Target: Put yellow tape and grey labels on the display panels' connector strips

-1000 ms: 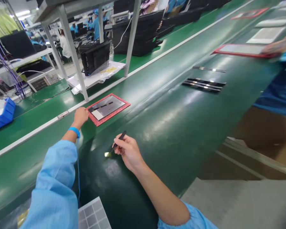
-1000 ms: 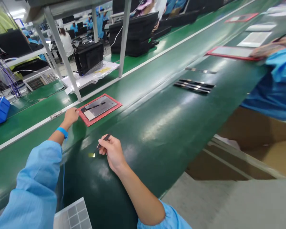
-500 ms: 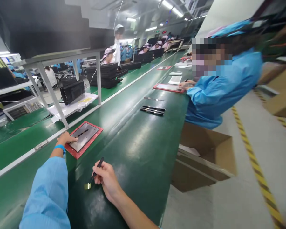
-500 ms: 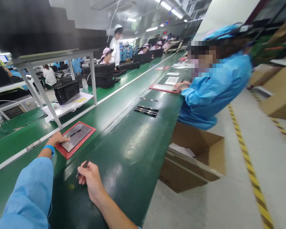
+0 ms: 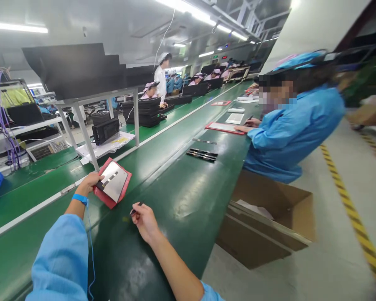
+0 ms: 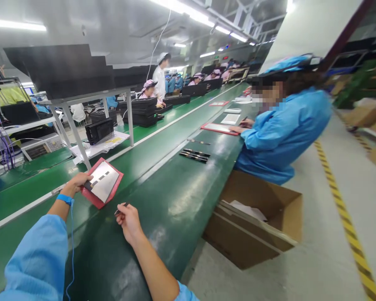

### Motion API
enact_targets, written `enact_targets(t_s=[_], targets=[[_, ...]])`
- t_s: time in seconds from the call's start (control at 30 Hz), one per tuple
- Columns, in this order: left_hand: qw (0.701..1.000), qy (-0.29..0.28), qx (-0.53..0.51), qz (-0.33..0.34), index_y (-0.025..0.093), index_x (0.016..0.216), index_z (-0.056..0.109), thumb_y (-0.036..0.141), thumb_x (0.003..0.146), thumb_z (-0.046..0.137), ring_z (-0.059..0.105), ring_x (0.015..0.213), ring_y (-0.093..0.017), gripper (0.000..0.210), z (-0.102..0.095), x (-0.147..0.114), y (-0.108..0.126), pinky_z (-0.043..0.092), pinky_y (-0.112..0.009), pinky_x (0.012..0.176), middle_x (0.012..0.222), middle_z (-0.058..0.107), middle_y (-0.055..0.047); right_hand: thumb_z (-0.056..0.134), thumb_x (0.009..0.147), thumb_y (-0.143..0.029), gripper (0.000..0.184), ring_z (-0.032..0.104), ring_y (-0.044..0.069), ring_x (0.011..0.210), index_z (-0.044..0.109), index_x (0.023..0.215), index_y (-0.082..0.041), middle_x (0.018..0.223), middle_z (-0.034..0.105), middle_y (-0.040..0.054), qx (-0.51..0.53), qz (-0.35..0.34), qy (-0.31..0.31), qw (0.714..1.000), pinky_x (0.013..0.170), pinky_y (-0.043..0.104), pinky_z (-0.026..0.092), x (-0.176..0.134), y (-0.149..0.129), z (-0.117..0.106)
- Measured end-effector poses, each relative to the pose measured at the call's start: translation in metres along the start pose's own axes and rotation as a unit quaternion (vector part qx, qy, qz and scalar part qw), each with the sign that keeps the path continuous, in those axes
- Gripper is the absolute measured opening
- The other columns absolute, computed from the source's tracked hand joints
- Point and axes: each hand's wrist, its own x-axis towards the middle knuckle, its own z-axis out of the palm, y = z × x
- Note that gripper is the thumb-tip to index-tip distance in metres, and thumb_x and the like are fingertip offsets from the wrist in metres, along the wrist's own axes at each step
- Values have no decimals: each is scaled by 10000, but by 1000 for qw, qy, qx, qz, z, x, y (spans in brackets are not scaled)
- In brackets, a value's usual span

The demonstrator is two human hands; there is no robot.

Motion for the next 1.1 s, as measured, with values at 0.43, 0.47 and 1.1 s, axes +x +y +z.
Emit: enact_targets(t_s=[0.43,0.47,1.1], targets=[[974,61,-214,-42,143,1116,702,402,1030,703,726,901,-170,273,12,-248,-132,640,-363,834,1046,739,-48,669,1077,-396,253,584,91,655,664,1088,-144,900,643,1,171,-36,46,984,573,208,530,-3,-47,-31],[972,67,-221,-47,141,1093,706,405,1028,705,728,877,-167,271,17,-264,-144,638,-361,830,1008,744,-42,665,1079,-397,256,549,78,610,659,1047,-143,850,622,-16,168,-38,48,984,538,192,498,-4,-47,-31],[985,15,118,-125,163,1035,712,161,934,705,721,668,-200,101,21,-339,-190,579,-330,721,701,720,-6,868,838,-252,322,505,49,424,559,757,-216,609,634,-57,-24,-73,-2,997,391,141,369,-48,-22,-31]])
